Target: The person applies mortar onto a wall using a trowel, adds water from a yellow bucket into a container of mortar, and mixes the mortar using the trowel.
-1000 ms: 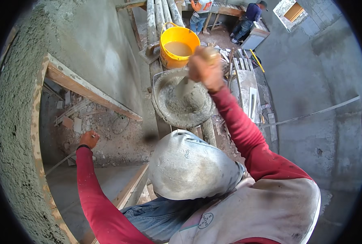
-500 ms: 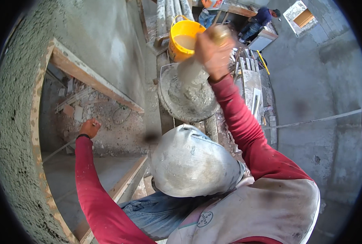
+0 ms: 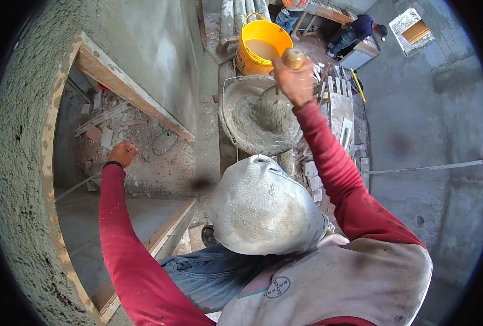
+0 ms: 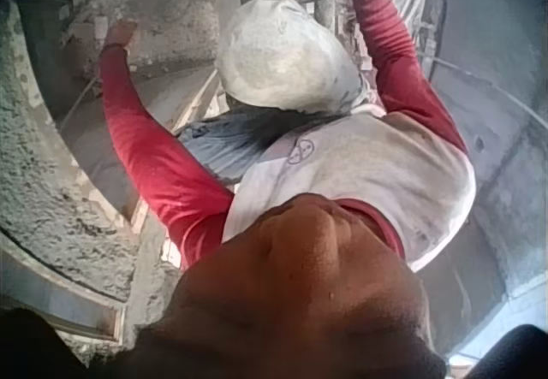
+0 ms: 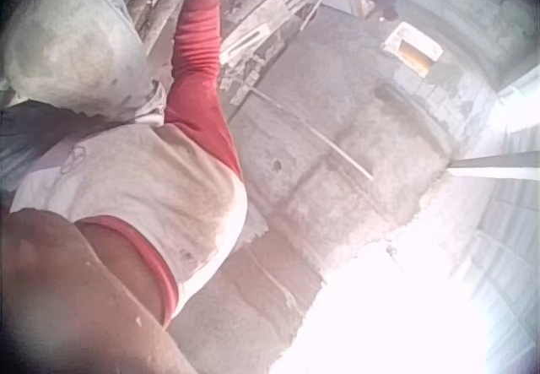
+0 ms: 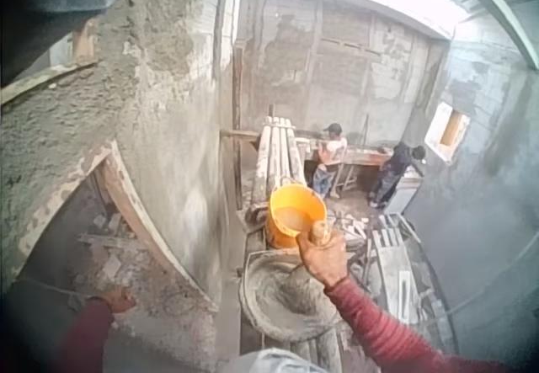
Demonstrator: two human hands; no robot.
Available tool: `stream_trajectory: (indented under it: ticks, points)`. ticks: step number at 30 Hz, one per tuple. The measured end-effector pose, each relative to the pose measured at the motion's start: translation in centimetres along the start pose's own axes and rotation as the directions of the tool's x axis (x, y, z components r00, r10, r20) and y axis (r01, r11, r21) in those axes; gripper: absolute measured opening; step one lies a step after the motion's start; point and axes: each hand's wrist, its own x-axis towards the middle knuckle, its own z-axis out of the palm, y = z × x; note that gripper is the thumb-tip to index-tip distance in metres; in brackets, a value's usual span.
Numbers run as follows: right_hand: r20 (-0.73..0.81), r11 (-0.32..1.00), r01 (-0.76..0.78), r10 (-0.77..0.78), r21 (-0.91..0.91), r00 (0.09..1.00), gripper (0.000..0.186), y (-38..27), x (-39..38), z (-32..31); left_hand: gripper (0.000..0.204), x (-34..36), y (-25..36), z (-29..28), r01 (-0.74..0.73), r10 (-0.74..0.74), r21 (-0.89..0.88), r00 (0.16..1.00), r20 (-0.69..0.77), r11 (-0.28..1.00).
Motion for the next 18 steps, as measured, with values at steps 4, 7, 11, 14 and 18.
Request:
stream_trajectory:
  ticks: [4,7,11,14,18]
  points:
    - [0.048,0.843,-0.159,0.157,0.513,0.986,0.013,-5.6,-0.7,-5.3,0.024,0.0,0.0,0.6,0.104,-0.106,0.03,0.992,0.061,0.994]
    - [0.083,0.964,-0.039,0.017,0.263,0.996,0.013,-2.4,-1.7,-5.4,0.024,0.3,-0.6,1.4,0.091,-0.092,0.021,0.992,0.087,0.996]
    - [0.266,0.655,0.541,-0.478,-0.528,0.837,0.013,5.3,-1.7,-1.7,0.024,1.0,0.3,0.8,0.089,-0.085,-0.023,0.984,0.156,0.996]
    - [0.147,0.722,0.544,-0.538,-0.428,0.83,0.01,1.9,-0.3,-0.6,0.025,0.4,0.8,0.6,0.067,-0.067,0.006,0.994,0.088,0.998]
    - [-0.055,0.758,0.292,-0.322,0.583,0.945,0.015,-4.9,1.2,-0.4,0.025,-0.9,-0.6,0.8,0.115,-0.116,0.014,0.992,0.059,0.993]
